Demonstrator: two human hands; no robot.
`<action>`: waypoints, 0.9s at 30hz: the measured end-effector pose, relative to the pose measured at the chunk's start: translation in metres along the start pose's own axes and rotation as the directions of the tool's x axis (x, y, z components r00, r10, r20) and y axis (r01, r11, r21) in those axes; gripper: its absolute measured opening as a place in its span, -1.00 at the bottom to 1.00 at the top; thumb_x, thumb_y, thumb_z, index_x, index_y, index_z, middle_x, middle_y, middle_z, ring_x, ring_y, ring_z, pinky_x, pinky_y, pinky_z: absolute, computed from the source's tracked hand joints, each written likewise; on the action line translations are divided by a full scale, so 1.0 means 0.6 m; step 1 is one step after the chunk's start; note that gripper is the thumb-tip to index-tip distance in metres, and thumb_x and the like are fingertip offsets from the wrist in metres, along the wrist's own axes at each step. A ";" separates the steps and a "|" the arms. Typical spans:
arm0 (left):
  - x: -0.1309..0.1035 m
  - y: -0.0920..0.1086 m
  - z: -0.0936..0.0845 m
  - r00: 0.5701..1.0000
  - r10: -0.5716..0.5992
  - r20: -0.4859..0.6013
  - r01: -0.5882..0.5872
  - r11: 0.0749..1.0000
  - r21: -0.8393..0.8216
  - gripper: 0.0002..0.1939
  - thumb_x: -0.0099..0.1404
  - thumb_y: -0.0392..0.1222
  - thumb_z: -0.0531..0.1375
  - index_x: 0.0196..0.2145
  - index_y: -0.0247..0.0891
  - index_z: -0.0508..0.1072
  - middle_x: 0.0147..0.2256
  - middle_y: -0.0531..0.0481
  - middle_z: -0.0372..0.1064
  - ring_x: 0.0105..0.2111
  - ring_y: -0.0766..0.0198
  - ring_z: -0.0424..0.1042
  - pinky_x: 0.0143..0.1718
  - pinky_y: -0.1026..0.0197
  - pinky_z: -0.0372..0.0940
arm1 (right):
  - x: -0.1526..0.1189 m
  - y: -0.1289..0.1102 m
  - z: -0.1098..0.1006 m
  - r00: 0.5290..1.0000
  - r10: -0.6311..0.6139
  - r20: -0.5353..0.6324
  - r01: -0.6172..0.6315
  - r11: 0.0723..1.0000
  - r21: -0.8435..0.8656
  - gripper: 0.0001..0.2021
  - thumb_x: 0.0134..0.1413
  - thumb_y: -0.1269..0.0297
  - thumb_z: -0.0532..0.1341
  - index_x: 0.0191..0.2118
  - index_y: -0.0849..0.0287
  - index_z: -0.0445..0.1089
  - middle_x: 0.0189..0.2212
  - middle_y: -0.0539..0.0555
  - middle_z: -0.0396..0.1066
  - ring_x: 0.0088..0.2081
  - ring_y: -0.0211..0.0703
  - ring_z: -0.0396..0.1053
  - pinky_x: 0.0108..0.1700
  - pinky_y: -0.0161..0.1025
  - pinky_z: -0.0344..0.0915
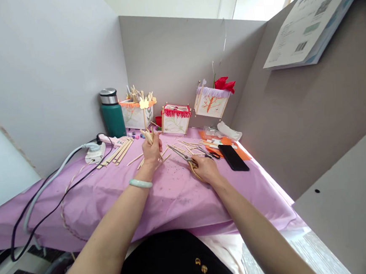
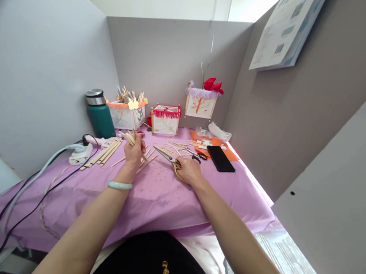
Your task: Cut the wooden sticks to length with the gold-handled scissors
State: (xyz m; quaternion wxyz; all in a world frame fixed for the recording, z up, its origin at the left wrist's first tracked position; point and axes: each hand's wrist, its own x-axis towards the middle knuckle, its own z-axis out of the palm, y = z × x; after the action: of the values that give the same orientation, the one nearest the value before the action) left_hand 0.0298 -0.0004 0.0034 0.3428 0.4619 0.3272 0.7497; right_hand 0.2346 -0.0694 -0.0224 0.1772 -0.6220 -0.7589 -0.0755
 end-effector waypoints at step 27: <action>-0.009 -0.014 -0.003 0.888 -0.295 0.354 0.272 0.956 0.113 -0.55 0.16 0.09 0.28 -0.23 -0.40 0.48 -0.59 0.10 0.29 -0.73 0.47 0.17 -0.72 0.34 0.04 | 0.000 -0.001 0.000 1.000 0.023 0.011 -0.023 1.000 0.013 -0.74 0.23 0.08 0.09 -0.15 0.05 0.46 -0.26 0.05 0.56 -0.26 -0.14 0.44 -0.31 -0.30 0.09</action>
State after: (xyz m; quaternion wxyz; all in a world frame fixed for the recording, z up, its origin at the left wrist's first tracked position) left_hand 0.0317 -0.0002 -0.0067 0.4894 0.5511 0.3439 0.5818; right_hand 0.2341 -0.0695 -0.0221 0.1781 -0.6300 -0.7531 -0.0649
